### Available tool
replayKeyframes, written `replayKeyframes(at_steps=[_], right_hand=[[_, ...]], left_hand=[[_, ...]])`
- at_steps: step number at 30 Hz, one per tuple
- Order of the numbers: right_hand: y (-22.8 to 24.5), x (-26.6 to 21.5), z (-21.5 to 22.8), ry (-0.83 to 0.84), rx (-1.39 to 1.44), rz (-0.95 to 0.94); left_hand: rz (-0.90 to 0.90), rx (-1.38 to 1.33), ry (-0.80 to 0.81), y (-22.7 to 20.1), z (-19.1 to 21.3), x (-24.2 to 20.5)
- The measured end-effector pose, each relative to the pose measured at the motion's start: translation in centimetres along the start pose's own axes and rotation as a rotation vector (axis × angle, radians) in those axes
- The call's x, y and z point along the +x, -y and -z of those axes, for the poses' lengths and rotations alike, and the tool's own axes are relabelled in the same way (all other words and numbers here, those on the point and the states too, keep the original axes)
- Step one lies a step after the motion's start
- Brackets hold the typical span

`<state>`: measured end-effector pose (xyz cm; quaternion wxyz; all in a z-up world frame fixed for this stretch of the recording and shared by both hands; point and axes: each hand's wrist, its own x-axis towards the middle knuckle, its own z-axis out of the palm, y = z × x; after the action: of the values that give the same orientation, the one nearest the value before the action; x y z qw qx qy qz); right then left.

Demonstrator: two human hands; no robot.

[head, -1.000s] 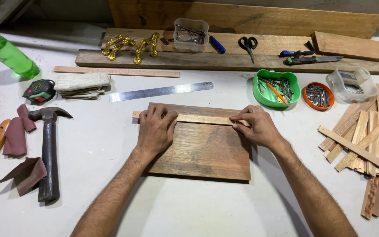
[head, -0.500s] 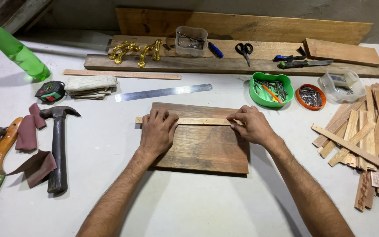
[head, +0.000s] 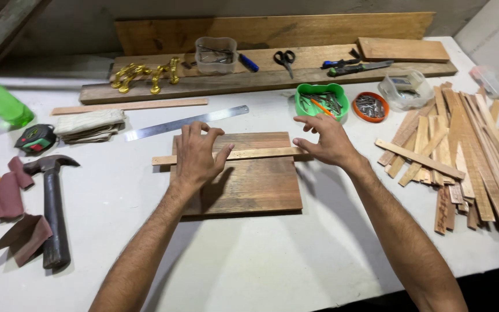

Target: The person measures thin wooden strips with a metal ruler, marks a strip with a pencil, and arranges the strips on a wooden board. They then take nails from a container and hammer nails into the strips to fasten a frame around the board.

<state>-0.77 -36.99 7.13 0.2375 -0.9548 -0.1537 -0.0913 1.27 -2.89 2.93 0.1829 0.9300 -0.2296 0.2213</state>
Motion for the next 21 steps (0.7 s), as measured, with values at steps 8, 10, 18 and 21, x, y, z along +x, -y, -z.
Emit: replayKeyframes(at_steps=[8, 10, 18, 21], right_hand=[[-1.9, -4.8, 6.2, -0.128, -0.004, -0.072], [-3.0, -6.4, 7.3, -0.143, -0.024, -0.099], [-7.1, -8.5, 8.9, -0.097, -0.044, -0.276], [-7.2, -7.4, 9.3, -0.079, -0.029, -0.278]], left_hand=[[-0.239, -0.145, -0.119, -8.3, -1.7, 7.7], [-0.283, -0.184, -0.119, -10.9, -2.2, 9.2], [-0.358, -0.228, 0.007, -17.0, -6.0, 13.9], [-0.354, -0.224, 0.029, -17.4, -7.3, 15.3]])
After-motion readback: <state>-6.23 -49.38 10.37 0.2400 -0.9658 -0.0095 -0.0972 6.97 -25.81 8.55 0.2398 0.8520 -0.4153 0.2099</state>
